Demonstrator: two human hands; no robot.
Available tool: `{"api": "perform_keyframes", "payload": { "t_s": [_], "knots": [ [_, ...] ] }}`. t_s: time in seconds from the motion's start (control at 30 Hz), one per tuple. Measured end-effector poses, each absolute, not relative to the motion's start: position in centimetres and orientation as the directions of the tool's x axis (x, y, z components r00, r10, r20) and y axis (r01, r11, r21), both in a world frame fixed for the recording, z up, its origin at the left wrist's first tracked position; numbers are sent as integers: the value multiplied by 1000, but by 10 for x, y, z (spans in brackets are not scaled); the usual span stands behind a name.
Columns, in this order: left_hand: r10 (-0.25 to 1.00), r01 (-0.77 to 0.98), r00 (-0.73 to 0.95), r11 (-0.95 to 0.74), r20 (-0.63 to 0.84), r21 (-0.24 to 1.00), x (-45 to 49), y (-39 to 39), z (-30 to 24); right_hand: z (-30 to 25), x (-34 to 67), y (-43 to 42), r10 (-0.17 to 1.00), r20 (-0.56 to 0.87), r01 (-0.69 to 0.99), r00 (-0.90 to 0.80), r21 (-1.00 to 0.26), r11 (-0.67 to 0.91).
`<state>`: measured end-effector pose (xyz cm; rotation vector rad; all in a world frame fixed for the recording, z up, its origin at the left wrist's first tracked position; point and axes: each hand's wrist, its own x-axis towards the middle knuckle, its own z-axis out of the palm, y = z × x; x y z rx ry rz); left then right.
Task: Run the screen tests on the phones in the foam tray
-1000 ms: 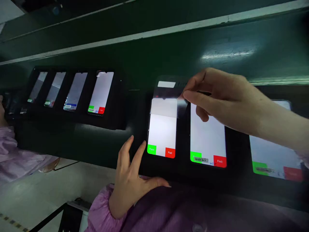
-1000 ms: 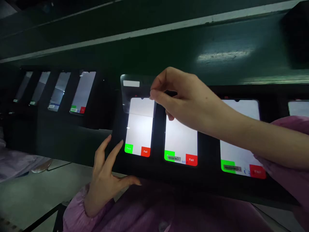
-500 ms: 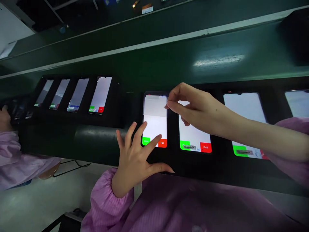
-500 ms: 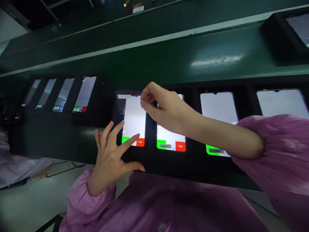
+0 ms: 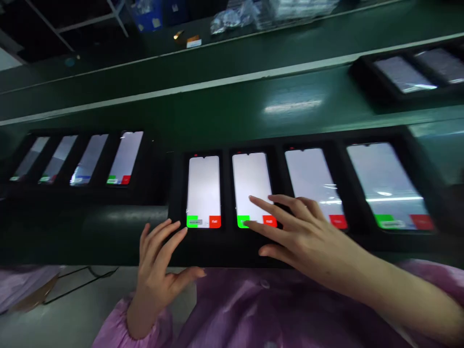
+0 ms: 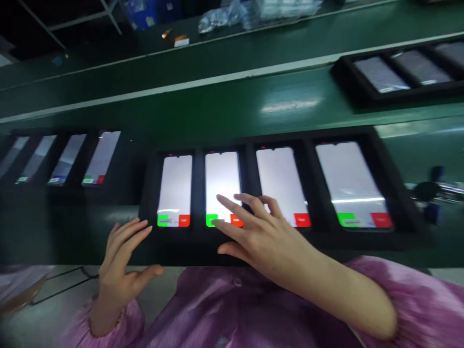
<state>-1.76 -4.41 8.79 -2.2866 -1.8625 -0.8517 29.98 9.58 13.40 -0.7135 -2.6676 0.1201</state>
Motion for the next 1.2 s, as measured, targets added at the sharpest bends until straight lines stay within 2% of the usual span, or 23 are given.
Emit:
{"api": "perform_keyframes", "payload": {
  "t_s": [0.07, 0.17, 0.3, 0.43, 0.53, 0.7, 0.8, 0.87, 0.97, 1.07, 1.2],
  "knots": [
    [903, 954, 121, -220, 412, 202, -19, -42, 85, 130, 315, 83, 540, 378, 534, -752, -129, 835],
    [915, 975, 118, -181, 386, 132, -18, -38, 83, 126, 343, 67, 648, 481, 634, -590, -220, 741],
    [854, 934, 123, -271, 506, 231, 0, -28, 85, 114, 379, 51, 751, 417, 791, -512, -114, 602],
    [828, 911, 173, -340, 533, 232, 28, -11, 86, 100, 417, 42, 801, 515, 867, -306, -196, 457],
    [832, 912, 193, -348, 519, 218, 43, 0, 86, 99, 443, 42, 854, 464, 925, -234, -163, 342],
    [861, 944, 182, -288, 475, 160, 54, 8, 92, 110, 440, 60, 801, 533, 846, -274, -262, 464],
    [860, 940, 248, -325, 446, 104, 56, 5, 97, 115, 419, 80, 761, 501, 764, -412, -265, 588],
    [861, 929, 315, -366, 399, 56, 56, -1, 98, 117, 410, 94, 743, 501, 738, -444, -266, 620],
    [871, 931, 335, -365, 359, 17, 52, -12, 95, 119, 416, 111, 785, 526, 806, -327, -277, 522],
    [881, 964, 186, -249, 436, 92, 43, -17, 90, 121, 435, 122, 827, 525, 879, -200, -277, 388],
    [880, 974, 64, -157, 470, 162, 30, -2, 87, 117, 453, 136, 865, 456, 903, -209, -249, 350]
  ]
}}
